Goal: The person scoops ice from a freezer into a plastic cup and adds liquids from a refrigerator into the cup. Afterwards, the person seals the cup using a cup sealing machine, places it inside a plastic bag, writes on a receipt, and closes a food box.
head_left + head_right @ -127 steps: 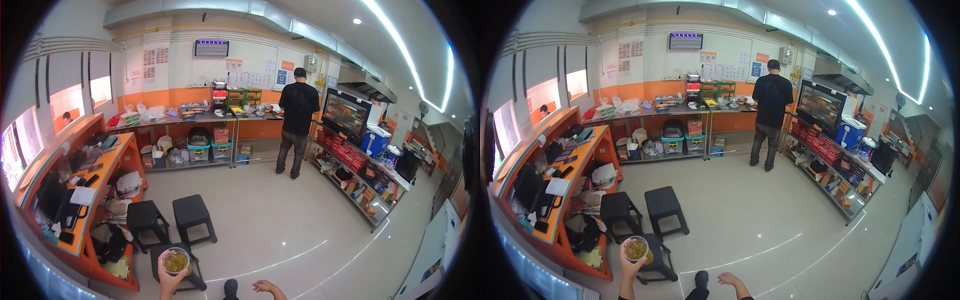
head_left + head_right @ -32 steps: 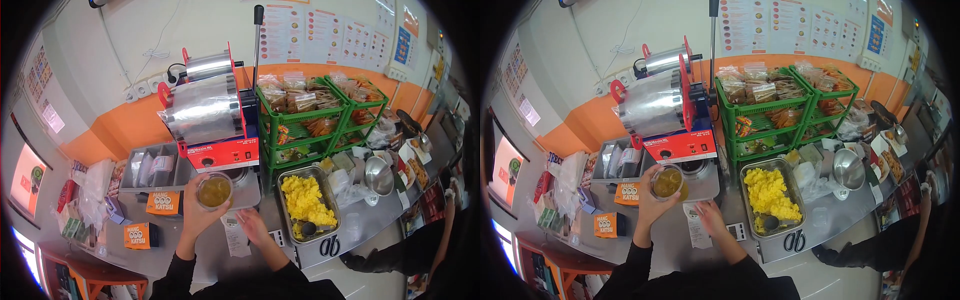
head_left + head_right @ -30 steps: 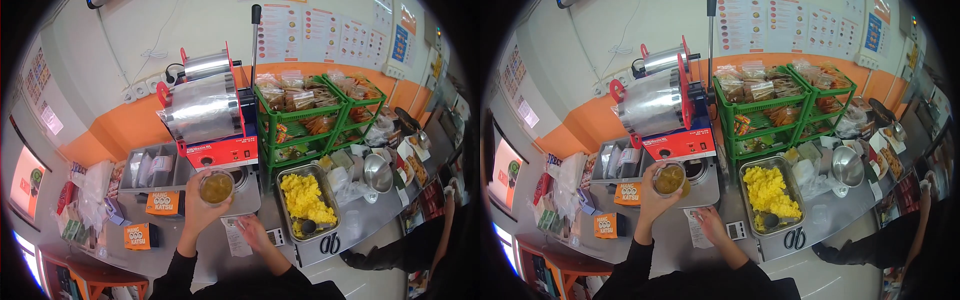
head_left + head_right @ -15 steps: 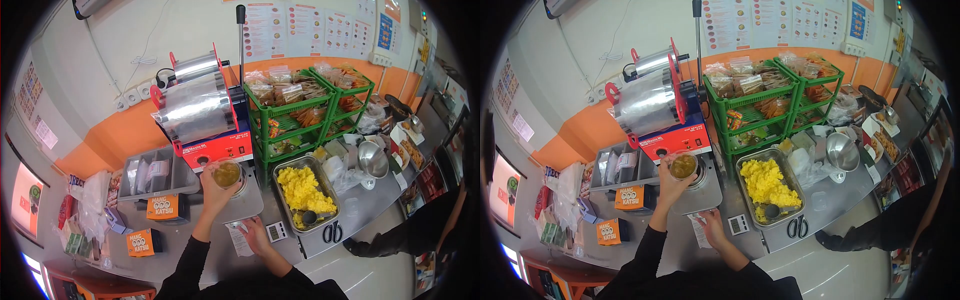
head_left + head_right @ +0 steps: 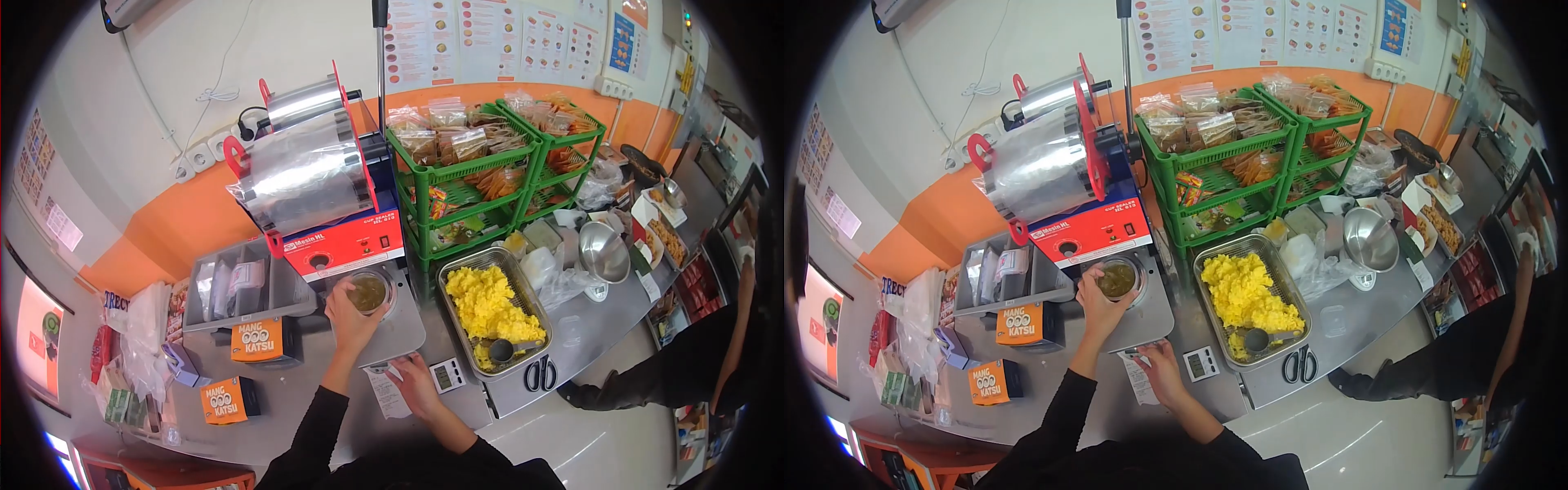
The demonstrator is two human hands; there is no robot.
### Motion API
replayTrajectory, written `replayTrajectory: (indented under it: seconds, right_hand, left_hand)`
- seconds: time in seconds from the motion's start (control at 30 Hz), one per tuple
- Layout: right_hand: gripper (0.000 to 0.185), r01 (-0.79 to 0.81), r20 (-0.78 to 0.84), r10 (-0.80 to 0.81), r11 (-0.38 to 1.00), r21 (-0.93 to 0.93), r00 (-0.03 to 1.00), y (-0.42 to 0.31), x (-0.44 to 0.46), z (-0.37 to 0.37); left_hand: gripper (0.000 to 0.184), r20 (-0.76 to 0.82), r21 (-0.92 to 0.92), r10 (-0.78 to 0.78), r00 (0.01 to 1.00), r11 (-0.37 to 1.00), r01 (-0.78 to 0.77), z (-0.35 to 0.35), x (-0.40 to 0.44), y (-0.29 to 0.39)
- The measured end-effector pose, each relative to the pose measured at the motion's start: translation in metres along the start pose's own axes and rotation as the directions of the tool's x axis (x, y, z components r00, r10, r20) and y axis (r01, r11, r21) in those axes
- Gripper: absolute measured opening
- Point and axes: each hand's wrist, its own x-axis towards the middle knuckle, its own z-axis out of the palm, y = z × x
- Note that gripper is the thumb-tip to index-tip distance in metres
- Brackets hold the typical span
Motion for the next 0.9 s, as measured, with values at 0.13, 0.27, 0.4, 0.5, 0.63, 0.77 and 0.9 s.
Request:
replayTrajectory:
  seconds: [0.13, 0.27, 0.4, 0.5, 0.63, 0.77, 0.9]
  right_hand:
    - [0.033, -0.008, -0.004, 0.008, 1.0, -0.006, 1.0, -0.001, 0.001, -0.001]
    - [0.031, 0.005, -0.002, -0.005, 1.0, -0.012, 1.0, 0.0, -0.001, 0.0]
    - [0.023, 0.083, -0.029, -0.086, 0.992, -0.091, 0.996, 0.01, 0.004, -0.007]
    - [0.026, 0.002, -0.046, -0.018, 0.95, -0.312, 0.999, 0.017, 0.011, -0.008]
    - [0.042, 0.156, 0.012, -0.202, 0.712, -0.684, 0.979, 0.031, 0.023, -0.013]
    - [0.05, 0.14, -0.011, -0.263, 0.551, -0.823, 0.965, 0.014, 0.008, 0.003]
    - [0.048, 0.158, -0.055, -0.377, 0.511, -0.845, 0.925, 0.03, 0.016, 0.005]
  left_hand:
    - [0.069, 0.029, 0.003, -0.027, 0.999, 1.0, 0.027, 0.003, -0.001, -0.01]
    - [0.069, 0.051, 0.061, -0.015, 0.999, 0.998, 0.012, 0.004, -0.002, -0.013]
    - [0.072, 0.037, 0.166, -0.003, 0.999, 0.986, -0.003, 0.007, -0.005, -0.012]
    - [0.075, 0.009, 0.205, 0.034, 0.999, 0.978, -0.035, 0.009, -0.01, -0.014]
    - [0.074, -0.128, 0.17, 0.194, 0.973, 0.971, -0.171, -0.014, -0.016, 0.015]
    - [0.08, -0.221, 0.365, 0.499, 0.838, 0.839, -0.404, -0.048, 0.007, 0.033]
    - [0.099, -0.111, 0.774, 0.856, 0.506, 0.394, -0.497, -0.094, 0.054, 0.058]
